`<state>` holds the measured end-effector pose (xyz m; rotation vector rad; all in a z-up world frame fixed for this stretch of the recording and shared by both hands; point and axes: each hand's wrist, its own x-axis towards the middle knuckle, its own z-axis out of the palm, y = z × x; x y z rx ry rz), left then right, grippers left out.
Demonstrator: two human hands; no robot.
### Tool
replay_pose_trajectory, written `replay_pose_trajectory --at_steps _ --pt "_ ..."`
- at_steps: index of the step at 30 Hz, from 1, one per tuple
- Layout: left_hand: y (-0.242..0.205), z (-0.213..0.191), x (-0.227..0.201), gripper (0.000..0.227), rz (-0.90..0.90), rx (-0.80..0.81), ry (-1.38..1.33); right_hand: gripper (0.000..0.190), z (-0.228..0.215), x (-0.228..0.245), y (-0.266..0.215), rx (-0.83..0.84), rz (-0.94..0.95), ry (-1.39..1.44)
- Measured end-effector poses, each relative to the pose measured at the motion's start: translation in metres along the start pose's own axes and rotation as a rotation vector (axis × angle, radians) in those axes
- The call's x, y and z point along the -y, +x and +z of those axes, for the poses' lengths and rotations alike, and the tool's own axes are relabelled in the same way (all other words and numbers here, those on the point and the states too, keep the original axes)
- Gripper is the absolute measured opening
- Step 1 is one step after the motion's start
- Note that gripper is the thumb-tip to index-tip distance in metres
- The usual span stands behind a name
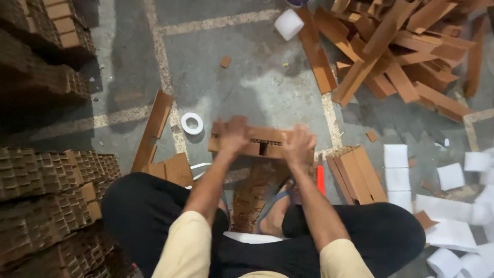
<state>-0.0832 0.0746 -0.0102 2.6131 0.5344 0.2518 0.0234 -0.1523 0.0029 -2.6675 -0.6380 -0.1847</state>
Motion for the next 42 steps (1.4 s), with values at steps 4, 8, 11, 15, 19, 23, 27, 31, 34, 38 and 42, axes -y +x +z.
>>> replay_pose_trajectory --at_steps 4,8,11,15,19,23,27,31,34,38,42 --pt "0.013 0.030 -0.045 0.045 -0.056 0.190 0.035 0.049 0.030 0.038 0.015 0.146 -0.111 -0.127" --pt "-0.003 0.030 -0.059 0.040 -0.150 0.301 0.064 0.050 0.027 0.039 -0.002 0.199 -0.084 -0.147" --pt "0.023 0.023 -0.055 0.046 -0.083 0.130 0.086 0.053 0.032 0.043 0.027 0.216 -0.096 -0.158" --pt "0.010 0.018 -0.058 0.038 -0.111 0.248 0.088 0.050 0.017 0.050 0.020 0.228 -0.101 -0.142" --pt "0.021 0.013 -0.058 0.043 -0.065 0.160 0.072 0.052 0.018 0.054 0.026 0.258 -0.045 -0.092" --pt "0.010 -0.002 -0.046 0.064 0.013 0.009 0.072 0.056 0.026 0.027 0.013 0.163 -0.109 -0.082" --pt "-0.018 -0.055 0.033 0.081 -0.288 -0.284 -0.070 0.053 -0.003 -0.050 -0.007 0.157 -0.079 -0.264" --pt "-0.040 -0.086 0.070 0.073 -0.713 0.039 -0.064 0.068 -0.040 -0.082 -0.007 0.024 0.216 -0.300" --pt "-0.039 -0.068 0.060 0.070 -0.827 0.090 -0.292 0.070 -0.042 -0.065 0.001 0.088 0.549 0.012" --pt "-0.061 -0.034 0.059 0.068 -0.772 0.051 -0.451 0.067 -0.044 -0.054 -0.011 0.215 0.621 0.263" --pt "-0.055 -0.047 0.063 0.067 -0.919 -0.027 -0.455 0.065 -0.062 -0.065 -0.015 0.141 0.546 0.191"
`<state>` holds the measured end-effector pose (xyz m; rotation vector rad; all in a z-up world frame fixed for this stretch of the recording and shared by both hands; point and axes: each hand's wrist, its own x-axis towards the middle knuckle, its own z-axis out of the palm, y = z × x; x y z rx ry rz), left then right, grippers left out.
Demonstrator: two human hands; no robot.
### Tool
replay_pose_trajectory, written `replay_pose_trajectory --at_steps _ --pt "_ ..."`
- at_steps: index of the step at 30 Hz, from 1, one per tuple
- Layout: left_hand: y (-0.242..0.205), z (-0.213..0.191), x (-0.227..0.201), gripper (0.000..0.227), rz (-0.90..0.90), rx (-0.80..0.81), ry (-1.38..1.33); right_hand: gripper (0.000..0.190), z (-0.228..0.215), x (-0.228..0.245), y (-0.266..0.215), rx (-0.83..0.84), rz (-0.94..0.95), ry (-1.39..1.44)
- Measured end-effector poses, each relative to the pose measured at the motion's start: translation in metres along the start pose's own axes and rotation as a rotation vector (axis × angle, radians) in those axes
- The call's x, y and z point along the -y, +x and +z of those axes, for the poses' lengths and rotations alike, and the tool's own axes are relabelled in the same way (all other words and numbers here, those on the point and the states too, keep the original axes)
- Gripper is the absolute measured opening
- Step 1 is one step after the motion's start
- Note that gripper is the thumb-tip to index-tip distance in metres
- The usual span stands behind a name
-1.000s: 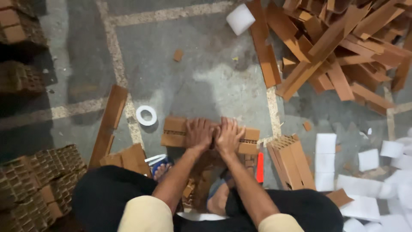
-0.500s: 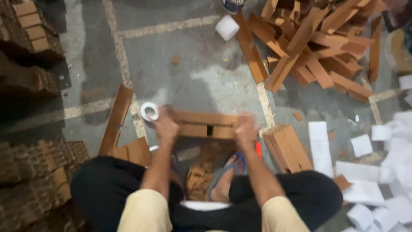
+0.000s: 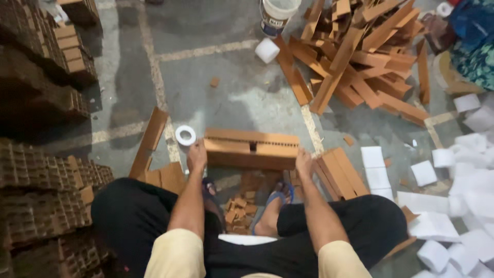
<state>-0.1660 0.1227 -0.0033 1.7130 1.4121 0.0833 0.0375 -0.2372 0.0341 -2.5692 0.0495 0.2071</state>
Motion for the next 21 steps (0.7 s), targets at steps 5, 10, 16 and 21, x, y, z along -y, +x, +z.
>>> replay_pose_trajectory --at_steps 5,10,16,21 --pt "-0.026 -0.018 -0.016 0.062 0.040 -0.039 0.060 0.060 0.006 -0.011 -0.001 -0.069 -0.008 0.117" --pt "-0.054 -0.025 -0.049 0.071 0.327 -0.207 0.348 0.069 0.012 -0.001 -0.017 -0.203 -0.136 -0.085" --pt "-0.076 0.015 -0.080 0.109 1.009 0.250 0.778 0.107 0.018 0.045 -0.041 0.123 -0.834 -0.425" --pt "-0.068 0.042 -0.082 0.125 1.137 0.286 0.916 0.134 0.028 0.086 -0.033 0.256 -0.924 -0.723"
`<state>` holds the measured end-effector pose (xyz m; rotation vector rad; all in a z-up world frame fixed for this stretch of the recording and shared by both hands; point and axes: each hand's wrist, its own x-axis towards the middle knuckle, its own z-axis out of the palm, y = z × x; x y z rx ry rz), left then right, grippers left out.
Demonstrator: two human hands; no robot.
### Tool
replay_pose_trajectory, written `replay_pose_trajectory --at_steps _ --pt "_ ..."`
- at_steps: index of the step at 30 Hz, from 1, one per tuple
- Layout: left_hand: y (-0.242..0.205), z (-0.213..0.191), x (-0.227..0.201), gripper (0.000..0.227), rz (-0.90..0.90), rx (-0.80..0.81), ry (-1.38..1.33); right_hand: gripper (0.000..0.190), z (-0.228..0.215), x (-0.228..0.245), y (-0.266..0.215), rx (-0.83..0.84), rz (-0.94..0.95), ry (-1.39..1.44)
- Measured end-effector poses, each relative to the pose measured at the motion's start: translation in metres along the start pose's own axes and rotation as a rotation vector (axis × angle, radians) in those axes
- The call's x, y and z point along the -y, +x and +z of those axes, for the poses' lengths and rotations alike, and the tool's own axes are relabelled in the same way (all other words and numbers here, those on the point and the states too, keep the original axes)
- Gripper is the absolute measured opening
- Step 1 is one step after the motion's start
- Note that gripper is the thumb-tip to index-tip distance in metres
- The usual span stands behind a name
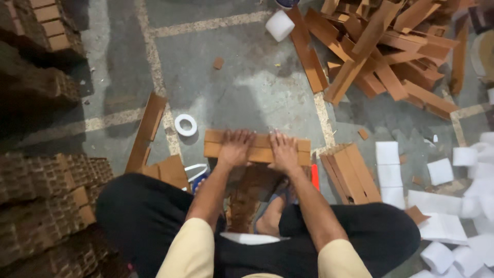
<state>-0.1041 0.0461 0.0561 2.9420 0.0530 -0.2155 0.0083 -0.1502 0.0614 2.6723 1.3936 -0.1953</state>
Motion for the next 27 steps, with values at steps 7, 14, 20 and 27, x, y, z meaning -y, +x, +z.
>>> replay_pose_trajectory --at_steps 7,14,20,27 --pt "0.015 0.026 0.014 0.121 0.027 0.051 -0.012 0.125 0.004 -0.010 0.017 -0.004 -0.046 0.195" --pt "0.013 0.026 0.013 0.121 0.023 0.088 -0.028 0.126 -0.007 -0.009 0.015 0.047 -0.054 0.162" --pt "0.007 0.022 0.007 0.119 0.013 -0.026 -0.031 0.124 -0.013 -0.003 0.007 0.029 -0.039 0.149" --pt "0.004 0.009 0.015 0.118 0.010 -0.072 -0.039 0.125 -0.017 -0.003 0.009 -0.102 -0.074 0.169"
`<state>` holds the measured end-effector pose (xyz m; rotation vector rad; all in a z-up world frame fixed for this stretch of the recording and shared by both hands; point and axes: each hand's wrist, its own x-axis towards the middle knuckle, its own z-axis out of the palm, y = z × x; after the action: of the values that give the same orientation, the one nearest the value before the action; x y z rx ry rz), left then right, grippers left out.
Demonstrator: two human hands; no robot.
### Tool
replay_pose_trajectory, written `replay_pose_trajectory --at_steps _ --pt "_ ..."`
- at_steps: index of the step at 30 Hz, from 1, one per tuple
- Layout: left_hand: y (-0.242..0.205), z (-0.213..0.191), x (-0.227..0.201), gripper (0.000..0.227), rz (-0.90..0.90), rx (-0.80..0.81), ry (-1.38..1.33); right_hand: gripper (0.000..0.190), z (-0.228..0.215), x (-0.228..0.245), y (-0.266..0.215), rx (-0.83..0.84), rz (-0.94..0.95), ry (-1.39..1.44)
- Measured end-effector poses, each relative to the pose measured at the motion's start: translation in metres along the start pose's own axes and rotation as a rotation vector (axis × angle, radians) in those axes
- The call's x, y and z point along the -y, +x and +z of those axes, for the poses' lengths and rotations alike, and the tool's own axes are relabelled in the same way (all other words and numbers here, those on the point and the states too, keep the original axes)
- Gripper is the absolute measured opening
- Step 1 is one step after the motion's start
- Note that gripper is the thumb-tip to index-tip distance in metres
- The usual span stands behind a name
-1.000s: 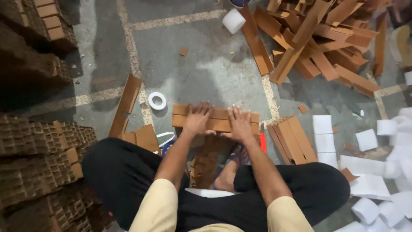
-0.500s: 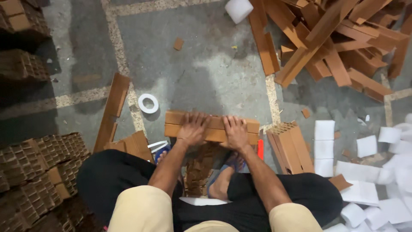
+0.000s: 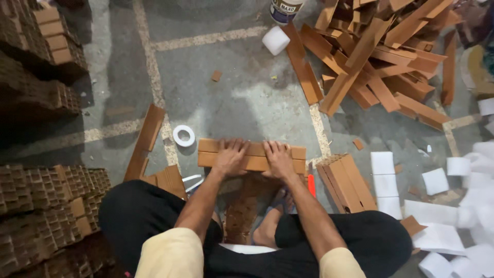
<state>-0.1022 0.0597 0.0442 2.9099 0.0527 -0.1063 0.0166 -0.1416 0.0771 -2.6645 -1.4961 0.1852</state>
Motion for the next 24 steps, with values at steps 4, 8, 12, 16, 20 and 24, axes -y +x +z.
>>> replay_pose_trajectory --at_steps 4,8,12,16,20,24 --pt "-0.003 0.002 0.005 0.120 -0.013 -0.002 0.028 0.129 0.011 -0.001 0.006 0.057 -0.011 -0.033" --pt "0.011 0.007 0.012 0.120 -0.032 0.003 -0.086 0.130 0.019 -0.010 0.020 0.048 -0.023 -0.041" --pt "0.014 0.015 0.012 0.098 -0.061 -0.062 -0.114 0.111 0.024 -0.012 0.021 0.000 -0.007 0.097" --pt "0.015 0.027 0.010 0.073 -0.115 -0.088 -0.074 0.087 0.022 -0.012 0.020 -0.096 0.048 0.143" --pt "0.026 0.045 0.011 0.057 -0.211 -0.096 -0.054 0.064 0.025 -0.001 0.026 -0.103 0.221 0.209" --pt "0.035 0.053 0.016 0.040 -0.364 -0.141 -0.164 0.035 0.035 -0.005 0.032 -0.174 0.364 0.265"
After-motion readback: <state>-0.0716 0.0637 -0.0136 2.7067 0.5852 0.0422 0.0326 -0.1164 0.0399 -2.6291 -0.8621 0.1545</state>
